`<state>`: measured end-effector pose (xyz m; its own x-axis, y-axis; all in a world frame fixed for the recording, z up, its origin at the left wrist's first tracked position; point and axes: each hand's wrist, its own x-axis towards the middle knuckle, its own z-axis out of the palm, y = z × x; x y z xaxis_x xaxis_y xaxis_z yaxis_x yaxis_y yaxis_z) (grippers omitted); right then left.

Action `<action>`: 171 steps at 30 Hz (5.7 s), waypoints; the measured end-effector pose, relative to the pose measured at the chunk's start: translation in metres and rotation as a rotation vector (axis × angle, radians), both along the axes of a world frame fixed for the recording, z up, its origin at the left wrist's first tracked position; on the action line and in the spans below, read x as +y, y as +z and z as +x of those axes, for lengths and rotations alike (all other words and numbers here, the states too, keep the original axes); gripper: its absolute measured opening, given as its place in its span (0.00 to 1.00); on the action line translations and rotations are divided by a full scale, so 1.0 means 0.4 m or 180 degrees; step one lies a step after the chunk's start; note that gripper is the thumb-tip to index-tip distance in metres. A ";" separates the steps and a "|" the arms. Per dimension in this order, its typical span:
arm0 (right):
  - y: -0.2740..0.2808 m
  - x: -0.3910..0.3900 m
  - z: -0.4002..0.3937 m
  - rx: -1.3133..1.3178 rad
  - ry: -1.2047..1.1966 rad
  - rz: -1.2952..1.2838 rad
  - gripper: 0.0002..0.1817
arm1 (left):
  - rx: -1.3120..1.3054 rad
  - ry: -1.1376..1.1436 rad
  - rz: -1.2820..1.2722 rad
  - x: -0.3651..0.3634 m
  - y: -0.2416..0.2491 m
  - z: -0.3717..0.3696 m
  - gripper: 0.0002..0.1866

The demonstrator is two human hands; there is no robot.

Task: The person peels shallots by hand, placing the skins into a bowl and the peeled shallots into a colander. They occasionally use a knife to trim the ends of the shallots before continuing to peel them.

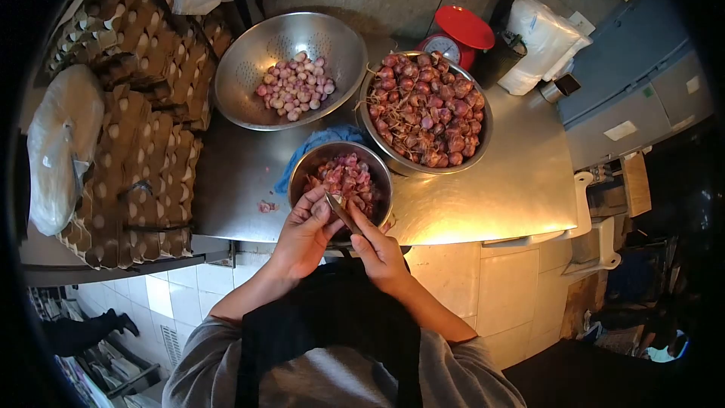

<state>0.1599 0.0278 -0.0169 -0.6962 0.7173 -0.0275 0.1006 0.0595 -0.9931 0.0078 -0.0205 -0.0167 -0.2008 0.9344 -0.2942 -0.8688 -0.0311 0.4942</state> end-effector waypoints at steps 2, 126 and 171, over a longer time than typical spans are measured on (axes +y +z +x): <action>0.003 -0.006 0.005 -0.0005 0.0058 0.0165 0.25 | 0.0161 0.0051 -0.0011 -0.011 0.001 0.005 0.16; 0.027 0.095 0.001 -0.0246 0.0237 -0.0135 0.24 | -0.0676 -0.1181 0.0470 0.071 0.015 -0.103 0.36; 0.039 0.052 0.115 0.0379 -0.0368 -0.1659 0.24 | 0.6589 -0.1178 0.1439 0.618 0.025 0.066 0.14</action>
